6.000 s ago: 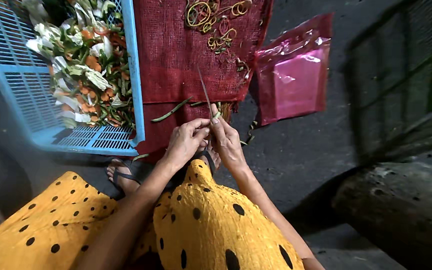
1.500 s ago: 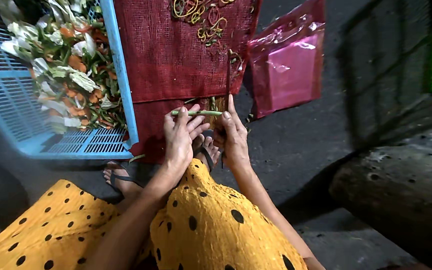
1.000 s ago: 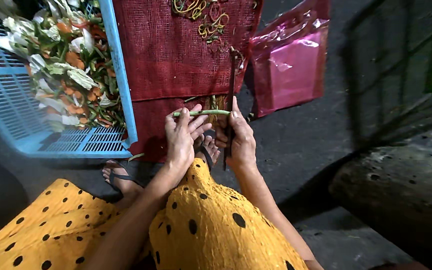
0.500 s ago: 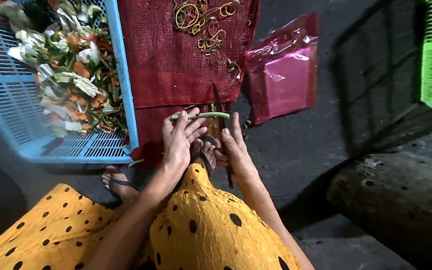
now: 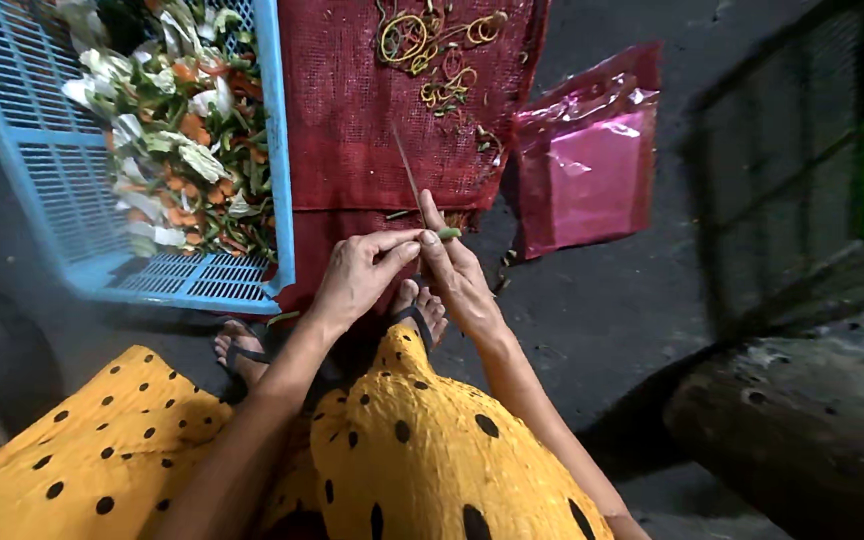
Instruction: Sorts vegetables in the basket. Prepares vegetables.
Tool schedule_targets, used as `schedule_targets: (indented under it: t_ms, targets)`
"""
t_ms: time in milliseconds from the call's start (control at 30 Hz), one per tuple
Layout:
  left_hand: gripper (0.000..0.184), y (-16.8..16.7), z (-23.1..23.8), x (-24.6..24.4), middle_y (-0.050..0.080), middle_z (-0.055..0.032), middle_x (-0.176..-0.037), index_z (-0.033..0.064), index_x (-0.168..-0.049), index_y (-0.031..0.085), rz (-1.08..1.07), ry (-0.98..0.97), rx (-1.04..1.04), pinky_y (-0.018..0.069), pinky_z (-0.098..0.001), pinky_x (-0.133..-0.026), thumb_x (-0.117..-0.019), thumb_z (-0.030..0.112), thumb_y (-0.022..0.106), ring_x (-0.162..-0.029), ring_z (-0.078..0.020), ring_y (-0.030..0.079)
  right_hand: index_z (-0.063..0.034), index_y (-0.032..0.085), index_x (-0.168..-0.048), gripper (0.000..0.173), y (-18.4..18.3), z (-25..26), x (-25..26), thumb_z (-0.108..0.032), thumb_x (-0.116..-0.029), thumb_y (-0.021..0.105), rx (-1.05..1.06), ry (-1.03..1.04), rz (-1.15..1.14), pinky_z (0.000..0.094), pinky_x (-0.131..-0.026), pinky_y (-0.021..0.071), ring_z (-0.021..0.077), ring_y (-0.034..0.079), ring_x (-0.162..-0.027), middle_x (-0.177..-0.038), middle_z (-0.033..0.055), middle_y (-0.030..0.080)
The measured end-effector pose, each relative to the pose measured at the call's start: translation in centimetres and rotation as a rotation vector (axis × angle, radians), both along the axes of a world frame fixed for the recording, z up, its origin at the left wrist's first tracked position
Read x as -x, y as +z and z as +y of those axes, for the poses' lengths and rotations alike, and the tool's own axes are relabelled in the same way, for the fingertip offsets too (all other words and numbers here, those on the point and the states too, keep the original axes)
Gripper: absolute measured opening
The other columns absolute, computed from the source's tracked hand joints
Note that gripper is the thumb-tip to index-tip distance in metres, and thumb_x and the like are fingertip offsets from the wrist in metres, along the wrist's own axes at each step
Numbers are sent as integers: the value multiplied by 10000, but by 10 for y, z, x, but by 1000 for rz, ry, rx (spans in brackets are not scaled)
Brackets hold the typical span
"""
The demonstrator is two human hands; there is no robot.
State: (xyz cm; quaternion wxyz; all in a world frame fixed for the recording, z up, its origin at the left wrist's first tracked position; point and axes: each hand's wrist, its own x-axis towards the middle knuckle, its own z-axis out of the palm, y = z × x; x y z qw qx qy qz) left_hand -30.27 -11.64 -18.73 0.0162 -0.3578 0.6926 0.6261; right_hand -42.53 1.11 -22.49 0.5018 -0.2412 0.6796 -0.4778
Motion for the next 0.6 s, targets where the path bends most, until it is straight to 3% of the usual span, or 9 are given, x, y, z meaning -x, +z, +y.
schedule_targets:
  t_ms: [100,200,233,300,367,400,467,533,600]
  targets:
    - [250,12,-11,-1,750,-84,-1130,31,-1235,726,14,67,-2,575,-311,-885,-1018,103,625,-955,-109,711,-224,330,-1626,541,8,-20,3,-393,-1113,360,31,39,16,246,-747,552,26,644,-942,-1545,-27,506]
    - [224,23,-17,-6,742,-66,-1043,33,-1214,719,41,267,-44,606,-275,-754,-1020,77,618,-814,-98,701,-230,280,-1643,569,21,-48,1,-403,-1105,345,78,103,-18,229,-730,518,19,617,-921,-1535,-26,507]
    - [225,27,-20,-9,738,-64,-1028,28,-1217,714,58,340,-60,610,-271,-726,-1022,75,614,-783,-98,697,-231,294,-1638,560,24,-59,-3,-374,-1100,355,105,105,-28,222,-639,479,28,579,-798,-1459,-12,555]
    - [234,38,-28,-19,741,-59,-1037,31,-1229,711,72,452,-53,616,-272,-729,-1025,83,611,-791,-100,705,-213,283,-1641,551,30,-81,-11,-312,-1102,345,186,165,-40,213,-636,473,31,570,-787,-1484,3,536]
    - [228,48,-37,-31,742,-54,-1068,23,-1219,715,77,535,16,614,-271,-781,-1022,73,612,-856,-94,713,-194,283,-1640,535,37,-102,-19,-290,-1117,336,247,245,-15,231,-766,526,38,625,-934,-1539,26,501]
    - [224,53,-42,-36,745,-49,-1069,22,-1212,718,61,573,63,607,-261,-790,-1020,70,615,-869,-84,712,-185,302,-1634,526,39,-112,-26,-285,-1119,339,267,263,-11,235,-734,520,50,619,-887,-1474,47,553]
    - [213,59,-51,-49,746,-40,-1050,29,-1198,723,7,644,149,598,-237,-740,-1023,85,616,-829,-66,703,-202,329,-1625,515,44,-132,-40,-297,-1119,350,268,298,-47,238,-558,460,79,543,-666,-1185,66,658]
    - [225,61,-60,-62,740,-43,-1059,51,-1215,721,-67,701,206,571,-233,-658,-1034,130,614,-782,-66,681,-245,344,-1622,508,48,-151,-52,-327,-1121,357,229,344,-115,252,-446,381,112,454,-533,-955,73,647]
    - [234,60,-68,-73,734,-53,-1079,70,-1231,717,-123,764,250,539,-243,-602,-1038,154,615,-744,-80,659,-321,370,-1607,494,52,-165,-60,-369,-1115,370,163,404,-181,276,-435,372,139,457,-525,-894,96,635]
